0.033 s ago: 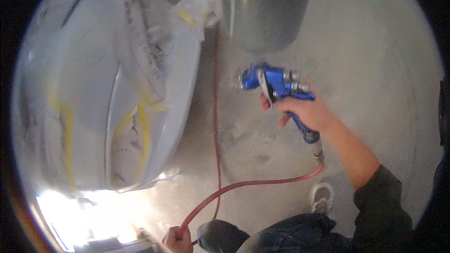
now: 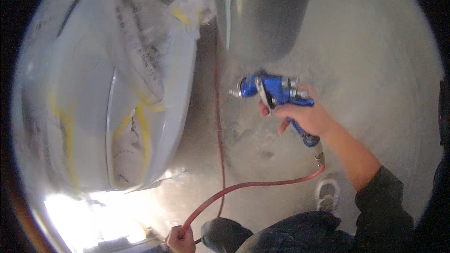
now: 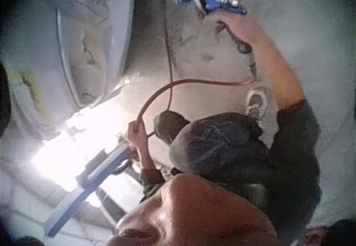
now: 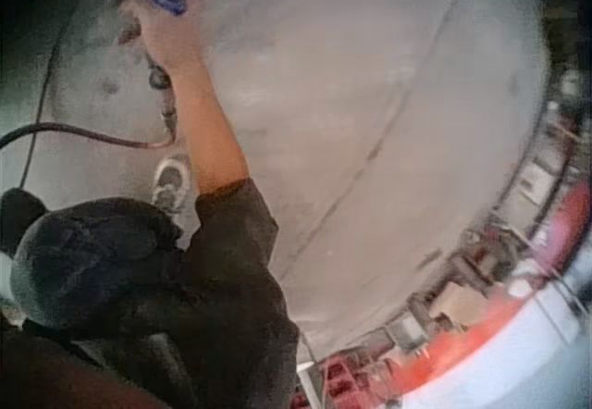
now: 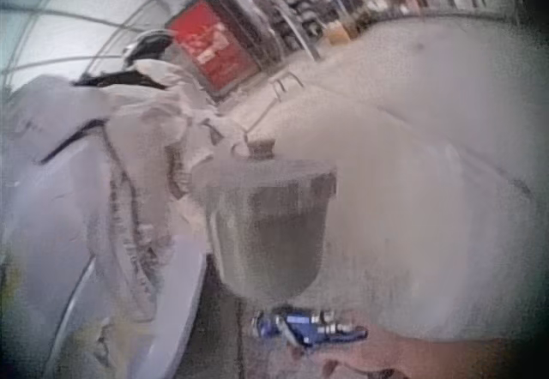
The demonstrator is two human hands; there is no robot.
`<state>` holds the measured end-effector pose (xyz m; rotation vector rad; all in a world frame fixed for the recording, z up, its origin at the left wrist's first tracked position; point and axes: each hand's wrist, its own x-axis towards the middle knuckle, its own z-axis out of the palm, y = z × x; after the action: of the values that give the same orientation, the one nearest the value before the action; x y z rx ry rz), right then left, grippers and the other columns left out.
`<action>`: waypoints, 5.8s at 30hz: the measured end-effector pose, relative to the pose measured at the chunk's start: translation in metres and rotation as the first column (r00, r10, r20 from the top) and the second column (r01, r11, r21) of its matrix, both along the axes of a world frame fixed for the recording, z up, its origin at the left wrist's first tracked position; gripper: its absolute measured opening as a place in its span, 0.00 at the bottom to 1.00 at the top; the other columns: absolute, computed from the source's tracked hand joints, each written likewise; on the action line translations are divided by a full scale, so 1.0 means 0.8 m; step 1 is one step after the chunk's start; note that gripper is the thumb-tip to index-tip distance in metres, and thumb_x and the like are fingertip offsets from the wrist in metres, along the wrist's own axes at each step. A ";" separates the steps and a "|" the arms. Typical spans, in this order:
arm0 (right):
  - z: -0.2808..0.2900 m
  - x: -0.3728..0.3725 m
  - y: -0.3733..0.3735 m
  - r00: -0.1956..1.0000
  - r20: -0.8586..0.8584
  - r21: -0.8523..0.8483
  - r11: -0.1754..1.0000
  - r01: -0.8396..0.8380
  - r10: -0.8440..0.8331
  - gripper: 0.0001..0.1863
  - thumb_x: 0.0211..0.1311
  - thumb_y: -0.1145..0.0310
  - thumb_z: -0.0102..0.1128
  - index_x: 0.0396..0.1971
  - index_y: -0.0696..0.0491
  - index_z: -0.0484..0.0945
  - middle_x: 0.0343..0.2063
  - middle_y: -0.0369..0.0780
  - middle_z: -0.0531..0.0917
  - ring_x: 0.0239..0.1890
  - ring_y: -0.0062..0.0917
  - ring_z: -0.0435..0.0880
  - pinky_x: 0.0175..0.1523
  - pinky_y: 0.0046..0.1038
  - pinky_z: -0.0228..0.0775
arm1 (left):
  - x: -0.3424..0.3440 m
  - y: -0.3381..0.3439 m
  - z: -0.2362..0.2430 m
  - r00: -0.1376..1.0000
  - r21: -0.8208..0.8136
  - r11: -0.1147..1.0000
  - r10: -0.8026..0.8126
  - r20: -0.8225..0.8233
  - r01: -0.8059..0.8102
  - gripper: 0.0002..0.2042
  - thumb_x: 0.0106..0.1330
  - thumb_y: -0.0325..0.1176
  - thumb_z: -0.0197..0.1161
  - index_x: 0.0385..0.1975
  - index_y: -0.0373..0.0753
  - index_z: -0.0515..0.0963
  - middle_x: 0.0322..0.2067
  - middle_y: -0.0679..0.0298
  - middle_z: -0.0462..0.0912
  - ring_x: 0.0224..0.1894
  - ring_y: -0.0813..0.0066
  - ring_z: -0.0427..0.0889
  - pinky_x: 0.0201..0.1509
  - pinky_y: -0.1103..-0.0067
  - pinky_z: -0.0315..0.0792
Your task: The person uses a blue spray gun to apply paint to the front fender of a white car that is masked with newspaper and tape. After painting, the person removes the masking, refills the spray gun from a paint can, and adjusts the gun.
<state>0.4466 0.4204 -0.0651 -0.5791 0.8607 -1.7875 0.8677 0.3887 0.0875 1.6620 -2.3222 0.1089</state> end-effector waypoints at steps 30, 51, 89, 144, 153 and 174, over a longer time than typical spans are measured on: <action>-0.049 -0.021 -0.101 0.971 0.104 -0.084 0.971 0.225 -0.216 0.12 0.52 0.65 0.62 0.16 0.50 0.69 0.15 0.32 0.74 0.16 0.15 0.69 0.20 0.22 0.57 | -0.046 0.016 0.041 0.988 -0.200 0.978 0.082 0.128 -0.055 0.18 0.61 0.30 0.66 0.13 0.33 0.66 0.12 0.62 0.63 0.17 0.73 0.62 0.22 0.71 0.57; -0.085 0.003 -0.120 0.958 0.283 -0.110 0.991 0.071 -0.037 0.11 0.44 0.63 0.65 0.18 0.53 0.74 0.17 0.34 0.75 0.18 0.19 0.73 0.22 0.22 0.65 | -0.047 0.013 0.052 0.949 -0.258 0.966 0.055 0.309 0.028 0.13 0.63 0.35 0.63 0.21 0.32 0.77 0.16 0.55 0.76 0.19 0.65 0.75 0.26 0.67 0.67; 0.054 0.196 -0.015 0.999 -0.047 0.135 0.991 -0.019 0.025 0.06 0.53 0.70 0.58 0.32 0.51 0.77 0.23 0.32 0.76 0.21 0.14 0.72 0.24 0.19 0.65 | 0.157 -0.074 0.021 0.965 -0.176 0.949 -0.259 0.043 0.262 0.11 0.50 0.22 0.63 0.13 0.36 0.68 0.09 0.58 0.65 0.11 0.66 0.66 0.18 0.73 0.57; -0.008 0.299 -0.055 0.803 0.220 -0.057 0.814 0.577 -0.554 0.11 0.59 0.59 0.59 0.29 0.52 0.77 0.25 0.32 0.78 0.21 0.15 0.74 0.21 0.20 0.66 | 0.263 -0.050 0.018 0.980 -0.182 0.983 -0.037 -0.194 0.001 0.17 0.62 0.23 0.57 0.11 0.36 0.62 0.12 0.75 0.60 0.17 0.87 0.58 0.21 0.81 0.48; -0.095 0.427 -0.052 0.943 0.331 -0.272 0.961 0.052 0.043 0.16 0.61 0.68 0.54 0.48 0.55 0.77 0.38 0.40 0.85 0.42 0.22 0.85 0.34 0.26 0.81 | 0.271 -0.054 0.015 0.994 -0.160 0.986 -0.036 0.101 0.052 0.14 0.65 0.28 0.53 0.44 0.33 0.84 0.16 0.71 0.69 0.20 0.83 0.63 0.22 0.79 0.53; -0.118 0.485 -0.134 0.873 0.487 -0.062 0.996 0.068 -0.029 0.08 0.51 0.62 0.60 0.22 0.50 0.78 0.19 0.34 0.79 0.20 0.16 0.74 0.23 0.21 0.63 | 0.329 -0.055 0.040 0.999 -0.097 0.995 0.010 -0.053 -0.016 0.18 0.69 0.32 0.55 0.13 0.39 0.68 0.08 0.71 0.62 0.09 0.84 0.60 0.13 0.83 0.51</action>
<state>0.8347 0.3132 -0.1595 -0.1353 0.4605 -1.9009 1.1306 0.3449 0.1195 1.6136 -2.2309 0.1756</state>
